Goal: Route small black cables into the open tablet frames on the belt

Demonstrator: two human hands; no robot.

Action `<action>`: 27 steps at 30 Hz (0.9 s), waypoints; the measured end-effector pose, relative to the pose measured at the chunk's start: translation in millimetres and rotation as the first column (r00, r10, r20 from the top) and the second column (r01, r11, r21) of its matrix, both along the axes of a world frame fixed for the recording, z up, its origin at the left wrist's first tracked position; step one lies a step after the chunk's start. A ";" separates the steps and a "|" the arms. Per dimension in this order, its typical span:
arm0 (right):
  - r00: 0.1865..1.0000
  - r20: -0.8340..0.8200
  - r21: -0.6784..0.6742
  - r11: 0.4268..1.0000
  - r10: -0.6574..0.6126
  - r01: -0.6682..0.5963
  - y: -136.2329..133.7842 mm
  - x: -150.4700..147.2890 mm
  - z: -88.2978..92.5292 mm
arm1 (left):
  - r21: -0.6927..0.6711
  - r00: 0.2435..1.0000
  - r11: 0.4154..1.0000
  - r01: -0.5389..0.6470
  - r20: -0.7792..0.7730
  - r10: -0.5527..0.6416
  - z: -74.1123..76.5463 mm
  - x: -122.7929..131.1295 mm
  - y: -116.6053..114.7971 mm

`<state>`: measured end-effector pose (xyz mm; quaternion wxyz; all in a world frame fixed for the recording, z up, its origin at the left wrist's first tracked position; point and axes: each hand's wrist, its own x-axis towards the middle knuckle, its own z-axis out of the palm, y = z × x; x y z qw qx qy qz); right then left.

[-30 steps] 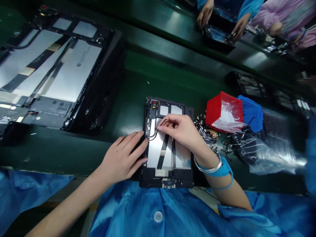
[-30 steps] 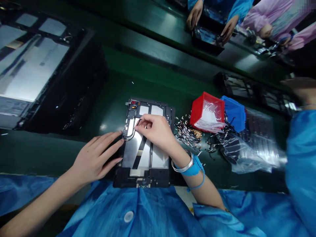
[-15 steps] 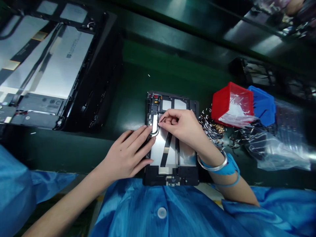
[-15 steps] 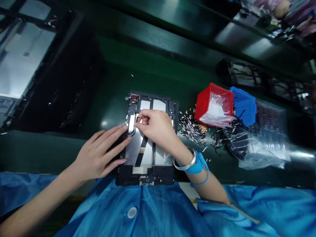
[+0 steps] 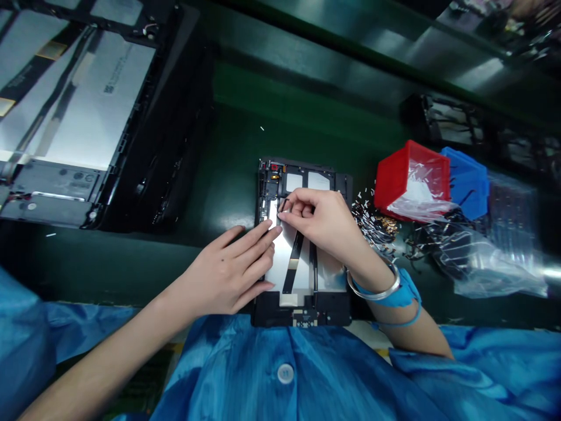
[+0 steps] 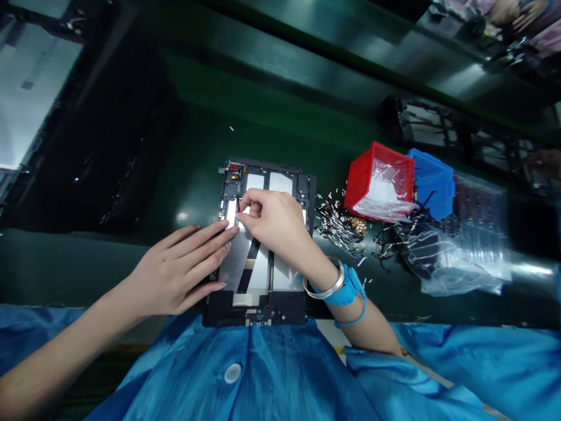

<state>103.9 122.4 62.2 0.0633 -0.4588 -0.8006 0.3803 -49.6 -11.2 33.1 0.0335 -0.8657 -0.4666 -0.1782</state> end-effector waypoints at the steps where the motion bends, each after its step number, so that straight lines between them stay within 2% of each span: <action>1: 1.000 -0.020 0.011 1.000 -0.011 0.012 0.1 1.1 -0.3 | 0.003 1.000 1.000 -0.001 0.000 0.001 0.7 -0.1 0.1; 4: 0.987 -0.124 0.105 0.988 -0.097 0.111 -1.5 8.9 3.2 | 0.005 1.000 1.000 0.003 0.012 -0.003 1.6 0.1 1.2; 8: 0.942 -0.255 0.235 0.931 -0.219 0.280 -11.0 31.2 17.6 | 0.010 1.000 1.000 -0.022 0.021 0.021 0.3 1.6 11.8; 11: 0.928 -0.258 0.276 0.900 -0.269 0.337 -21.2 54.2 23.2 | 0.005 0.998 0.998 -0.058 0.033 0.058 -0.3 1.9 25.9; 14: 0.933 -0.179 0.308 0.883 -0.311 0.353 -31.0 78.8 16.2 | -0.058 0.987 0.995 -0.077 0.137 0.084 0.8 0.9 30.8; 16: 0.935 -0.067 0.369 0.862 -0.347 0.346 -38.4 93.6 6.1 | -0.119 0.942 0.980 -0.160 0.278 0.187 1.0 1.8 21.8; 18: 0.925 0.067 0.420 0.852 -0.373 0.313 -47.8 105.0 -4.8 | -0.201 0.844 0.920 -0.336 0.368 0.389 -0.3 6.4 3.1; 20: 0.922 0.160 0.370 0.887 -0.353 0.276 -58.8 111.4 -12.5 | -0.305 0.762 0.834 -0.459 0.347 0.546 -2.1 15.0 -20.1; 21: 0.927 0.175 0.314 0.911 -0.332 0.267 -64.2 112.5 -14.5 | -0.360 0.765 0.821 -0.443 0.327 0.555 -2.6 20.3 -31.3; 24: 0.948 0.104 0.137 0.948 -0.302 0.287 -74.5 108.8 -13.7 | -0.432 0.771 0.809 -0.399 0.320 0.551 1.2 34.6 -54.5; 27: 0.931 -0.080 -0.051 0.934 -0.356 0.353 -73.2 99.0 -9.8 | -0.390 0.728 0.833 -0.392 0.422 0.540 13.8 37.2 -56.4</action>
